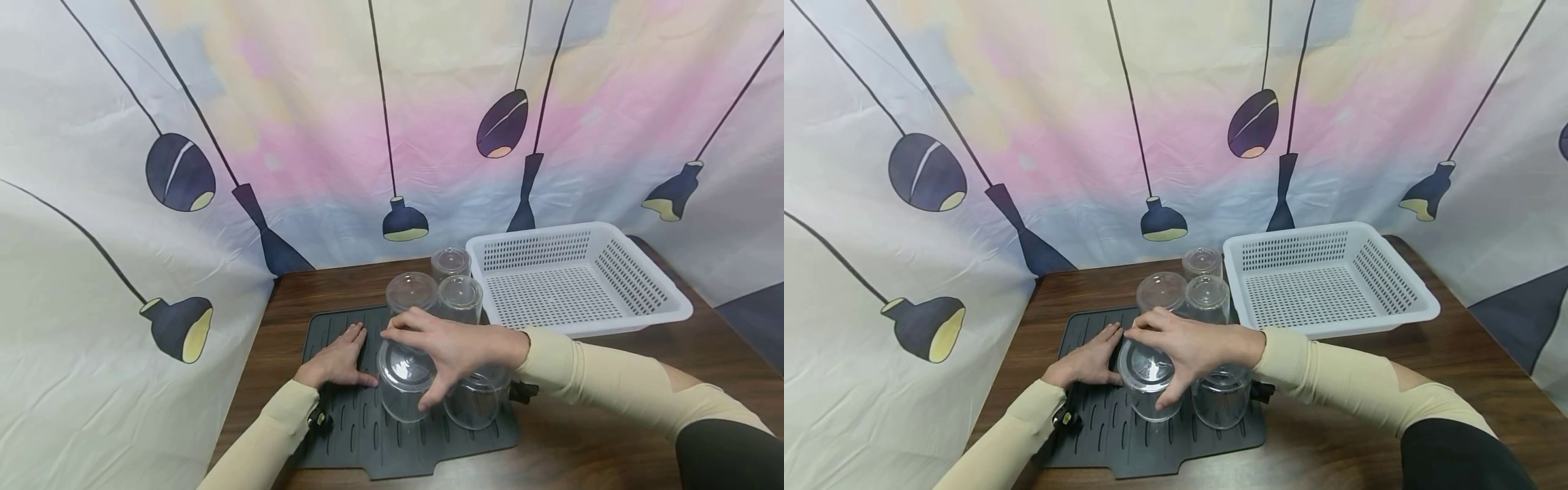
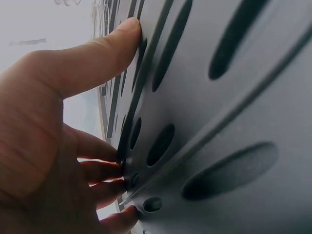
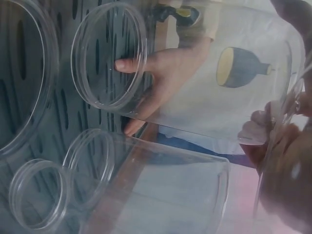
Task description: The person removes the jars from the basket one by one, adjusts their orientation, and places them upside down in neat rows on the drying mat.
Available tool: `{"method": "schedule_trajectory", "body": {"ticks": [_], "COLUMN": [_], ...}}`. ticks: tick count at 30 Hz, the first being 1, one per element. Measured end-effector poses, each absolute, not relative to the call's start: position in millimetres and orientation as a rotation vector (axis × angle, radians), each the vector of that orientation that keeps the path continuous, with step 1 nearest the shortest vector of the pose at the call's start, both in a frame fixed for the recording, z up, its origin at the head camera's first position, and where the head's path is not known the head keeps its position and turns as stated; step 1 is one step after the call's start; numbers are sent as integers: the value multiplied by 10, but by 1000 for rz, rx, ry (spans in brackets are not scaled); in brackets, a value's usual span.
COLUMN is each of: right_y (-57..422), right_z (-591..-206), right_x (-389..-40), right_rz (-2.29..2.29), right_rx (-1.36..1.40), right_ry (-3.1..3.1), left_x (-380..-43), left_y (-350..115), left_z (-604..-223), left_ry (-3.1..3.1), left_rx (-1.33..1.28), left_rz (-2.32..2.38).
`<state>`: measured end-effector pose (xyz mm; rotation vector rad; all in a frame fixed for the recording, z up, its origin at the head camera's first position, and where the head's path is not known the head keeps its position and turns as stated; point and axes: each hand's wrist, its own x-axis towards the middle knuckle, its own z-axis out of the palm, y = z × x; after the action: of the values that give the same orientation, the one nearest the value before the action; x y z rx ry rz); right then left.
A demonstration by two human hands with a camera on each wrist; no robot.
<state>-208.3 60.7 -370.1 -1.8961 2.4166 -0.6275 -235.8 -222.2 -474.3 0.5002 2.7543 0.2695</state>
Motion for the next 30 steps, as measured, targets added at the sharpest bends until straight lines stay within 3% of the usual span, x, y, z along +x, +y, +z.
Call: {"method": "schedule_trajectory", "body": {"ticks": [30], "right_y": [575], "right_z": [-3719], "right_x": [-2088], "right_rz": [-459], "right_rx": [-1817], "right_ry": [2433], "left_x": [-2359], "left_y": [-2225], "left_z": [-4756], "left_ry": [2767], "left_rx": [502], "left_rz": [267]}}
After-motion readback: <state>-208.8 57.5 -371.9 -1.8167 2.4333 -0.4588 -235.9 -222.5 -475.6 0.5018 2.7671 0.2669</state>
